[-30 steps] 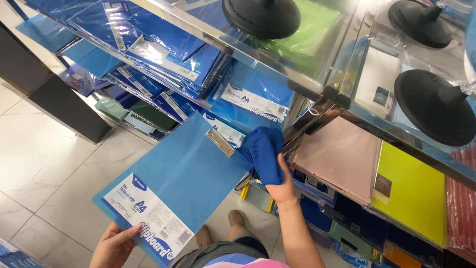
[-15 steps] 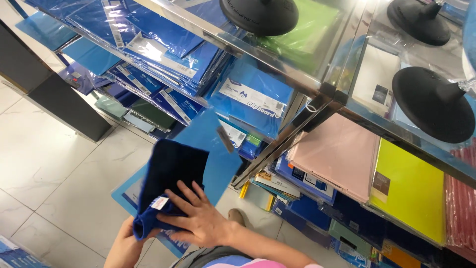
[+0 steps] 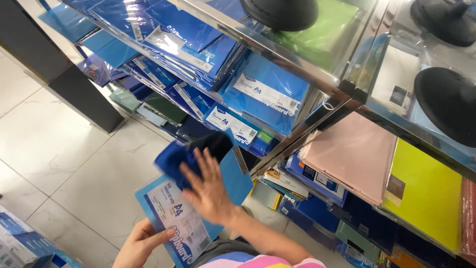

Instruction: Cleaning dust off clipboards on a retail shelf using a cloth.

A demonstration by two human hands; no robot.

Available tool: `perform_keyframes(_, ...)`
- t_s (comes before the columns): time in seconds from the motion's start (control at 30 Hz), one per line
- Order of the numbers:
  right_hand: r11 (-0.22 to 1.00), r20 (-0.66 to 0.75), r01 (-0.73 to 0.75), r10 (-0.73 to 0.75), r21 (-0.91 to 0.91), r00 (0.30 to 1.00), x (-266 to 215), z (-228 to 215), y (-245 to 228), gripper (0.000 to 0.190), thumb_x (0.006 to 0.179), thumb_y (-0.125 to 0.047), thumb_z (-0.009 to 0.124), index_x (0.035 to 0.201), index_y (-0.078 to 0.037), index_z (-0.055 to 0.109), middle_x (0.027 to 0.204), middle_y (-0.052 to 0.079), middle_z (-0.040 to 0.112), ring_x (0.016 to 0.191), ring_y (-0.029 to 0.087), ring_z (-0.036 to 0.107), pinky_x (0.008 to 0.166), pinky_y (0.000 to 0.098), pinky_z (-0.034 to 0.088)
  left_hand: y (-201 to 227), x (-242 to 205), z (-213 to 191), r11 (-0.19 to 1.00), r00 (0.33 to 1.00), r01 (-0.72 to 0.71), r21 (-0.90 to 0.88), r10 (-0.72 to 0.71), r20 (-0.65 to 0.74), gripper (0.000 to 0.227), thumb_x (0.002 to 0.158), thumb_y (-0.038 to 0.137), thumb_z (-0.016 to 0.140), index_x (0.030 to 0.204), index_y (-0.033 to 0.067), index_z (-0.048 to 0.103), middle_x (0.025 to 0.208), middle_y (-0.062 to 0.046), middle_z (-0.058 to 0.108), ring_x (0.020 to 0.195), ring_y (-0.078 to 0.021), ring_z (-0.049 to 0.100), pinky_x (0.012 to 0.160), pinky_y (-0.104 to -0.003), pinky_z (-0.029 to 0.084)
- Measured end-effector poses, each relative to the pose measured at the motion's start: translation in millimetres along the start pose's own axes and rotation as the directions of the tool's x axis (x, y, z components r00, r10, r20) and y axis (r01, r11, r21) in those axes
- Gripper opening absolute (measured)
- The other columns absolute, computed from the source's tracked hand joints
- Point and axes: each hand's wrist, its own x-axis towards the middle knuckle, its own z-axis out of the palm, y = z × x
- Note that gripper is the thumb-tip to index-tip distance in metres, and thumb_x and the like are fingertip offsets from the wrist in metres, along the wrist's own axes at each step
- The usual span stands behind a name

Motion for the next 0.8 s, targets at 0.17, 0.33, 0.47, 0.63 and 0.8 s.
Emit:
perform_keyframes(0.17,0.976,0.081,0.205,-0.199,-0.071,0.977,-24,4,-18,0.050,0.102,-0.039,0.063,0.148,-0.020,0.059,0.168,0.018,0.029,0.156,0.046,0.026,0.126,0.0616,0.021,0,-7,-9,0.996,0.994,-0.071,-0.059,0.066,-0.087,0.040,0.078,0.001,0.077,0.118,-0.0014,0.074,0.108,-0.013,0.080,0.102,-0.0210,0.071,0.093,-0.038,0.053)
perform_keyframes(0.33,0.962,0.057,0.223,-0.217,-0.159,0.975,-53,17,27,0.046,0.102,-0.026,0.065,0.146,-0.016,0.060,0.158,0.015,0.045,0.146,0.036,0.043,0.117,0.0527,0.036,-2,-13,-35,0.990,0.976,-0.083,-0.113,0.058,-0.209,0.038,0.077,-0.002,0.075,0.115,-0.0042,0.074,0.109,-0.016,0.079,0.105,-0.0242,0.071,0.095,-0.039,0.052)
perform_keyframes(0.47,0.946,-0.097,-0.323,0.322,0.006,0.942,-63,14,69,0.045,0.097,-0.012,0.062,0.141,-0.006,0.058,0.137,0.017,0.050,0.119,0.032,0.054,0.096,0.0441,0.050,9,-22,-48,0.977,0.942,-0.145,-0.155,0.089,-0.323,0.034,0.081,-0.004,0.072,0.115,-0.0095,0.071,0.111,-0.021,0.077,0.109,-0.0273,0.070,0.097,-0.041,0.050)
perform_keyframes(0.63,0.460,0.146,-0.789,0.820,0.407,0.553,-103,-9,121,0.041,0.102,-0.022,0.052,0.140,-0.008,0.059,0.117,0.011,0.069,0.097,0.023,0.071,0.085,0.0353,0.061,14,-12,-36,0.923,0.919,-0.268,-0.275,0.158,-0.362,0.035,0.085,-0.005,0.068,0.120,-0.0092,0.065,0.115,-0.022,0.072,0.109,-0.0296,0.068,0.095,-0.043,0.051)
perform_keyframes(0.8,0.460,0.052,-0.717,0.823,0.523,0.566,-141,-16,140,0.044,0.102,-0.025,0.059,0.140,-0.003,0.058,0.131,0.009,0.067,0.117,0.017,0.064,0.097,0.0302,0.051,47,14,24,0.864,0.958,-0.282,-0.416,0.234,-0.165,0.040,0.084,-0.004,0.067,0.123,-0.0060,0.062,0.118,-0.016,0.072,0.108,-0.0267,0.069,0.095,-0.041,0.053)
